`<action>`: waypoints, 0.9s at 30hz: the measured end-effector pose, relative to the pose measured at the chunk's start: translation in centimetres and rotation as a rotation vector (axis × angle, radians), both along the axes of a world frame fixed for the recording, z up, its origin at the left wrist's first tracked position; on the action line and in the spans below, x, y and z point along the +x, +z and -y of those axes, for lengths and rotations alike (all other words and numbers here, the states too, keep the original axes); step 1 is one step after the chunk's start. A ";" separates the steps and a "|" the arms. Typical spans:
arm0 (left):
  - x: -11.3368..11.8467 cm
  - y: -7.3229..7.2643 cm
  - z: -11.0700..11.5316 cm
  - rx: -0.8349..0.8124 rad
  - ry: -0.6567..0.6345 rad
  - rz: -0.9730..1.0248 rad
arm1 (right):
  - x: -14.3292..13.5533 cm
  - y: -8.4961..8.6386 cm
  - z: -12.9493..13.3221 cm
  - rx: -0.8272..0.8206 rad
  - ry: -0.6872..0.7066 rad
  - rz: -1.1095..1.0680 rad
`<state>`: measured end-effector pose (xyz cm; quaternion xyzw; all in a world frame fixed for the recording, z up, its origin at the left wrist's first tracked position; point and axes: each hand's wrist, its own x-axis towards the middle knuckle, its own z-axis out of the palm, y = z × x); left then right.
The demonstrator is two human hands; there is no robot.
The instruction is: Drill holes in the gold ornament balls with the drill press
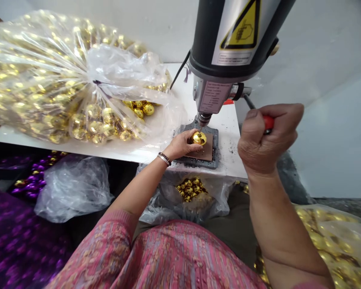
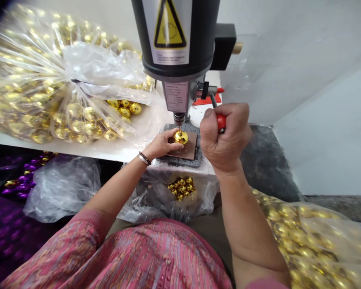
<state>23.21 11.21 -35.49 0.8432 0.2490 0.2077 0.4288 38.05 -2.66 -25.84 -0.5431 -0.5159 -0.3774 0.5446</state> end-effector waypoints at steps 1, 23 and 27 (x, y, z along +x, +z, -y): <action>0.0 0.0 0.0 -0.005 -0.003 -0.001 | 0.0 -0.2 -0.1 0.024 -0.002 -0.001; -0.6 -0.3 0.8 -0.137 0.005 0.069 | 0.8 6.0 -2.2 -0.022 0.019 -0.254; -3.3 0.3 1.1 0.001 -0.139 0.048 | 1.0 6.3 -1.9 -0.058 -0.015 -0.291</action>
